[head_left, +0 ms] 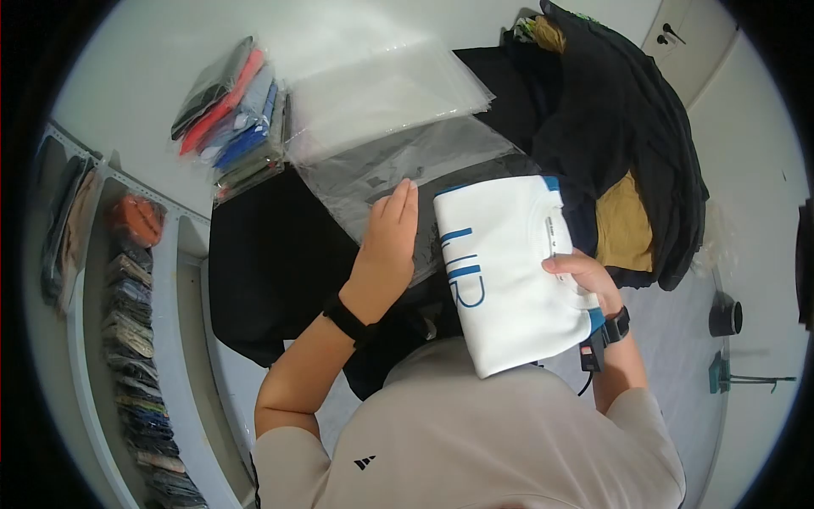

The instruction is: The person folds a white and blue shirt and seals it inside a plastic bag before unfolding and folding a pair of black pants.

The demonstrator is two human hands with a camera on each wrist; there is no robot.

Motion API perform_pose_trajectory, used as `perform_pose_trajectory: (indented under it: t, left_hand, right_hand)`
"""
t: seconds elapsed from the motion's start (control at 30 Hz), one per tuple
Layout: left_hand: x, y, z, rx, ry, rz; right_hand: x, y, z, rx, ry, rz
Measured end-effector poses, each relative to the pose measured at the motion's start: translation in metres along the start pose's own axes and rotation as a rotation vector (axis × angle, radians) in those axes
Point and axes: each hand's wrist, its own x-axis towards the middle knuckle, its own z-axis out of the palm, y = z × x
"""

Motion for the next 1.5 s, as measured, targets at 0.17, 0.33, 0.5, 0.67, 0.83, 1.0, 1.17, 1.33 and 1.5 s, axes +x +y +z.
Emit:
perform_pose_trajectory:
  t: [0.17,0.33,0.5,0.67,0.83,1.0,1.17,1.33,1.5]
  left_hand:
    - [-0.001,0.012,-0.002,-0.042,-0.036,0.018]
    - [-0.004,0.015,-0.003,-0.055,-0.102,0.008]
    - [-0.007,0.011,0.001,-0.101,-0.138,-0.03]
    - [-0.013,0.019,0.002,-0.157,-0.13,-0.04]
    - [-0.01,0.019,0.004,-0.087,-0.105,-0.042]
    - [-0.025,0.039,-0.007,-0.136,-0.089,0.18]
    - [-0.058,0.059,0.023,-0.503,-0.266,0.441]
    - [-0.053,0.076,0.048,-0.299,-0.394,0.338]
    - [-0.052,0.083,0.076,-0.314,-0.348,0.377]
  right_hand:
    - [0.019,0.001,0.0,0.014,-0.006,0.028]
    - [0.05,0.01,0.001,0.165,0.01,-0.084]
    - [0.072,0.031,-0.005,0.101,0.099,-0.206]
    - [0.076,0.032,-0.005,0.179,0.059,-0.229]
    - [0.081,0.035,0.009,0.214,0.108,-0.233]
    - [0.087,0.036,0.005,0.198,0.103,-0.198]
    - [0.091,0.041,0.006,0.233,0.127,-0.243]
    - [0.09,0.038,0.015,0.205,0.151,-0.243]
    - [0.092,0.036,0.017,0.239,0.145,-0.208]
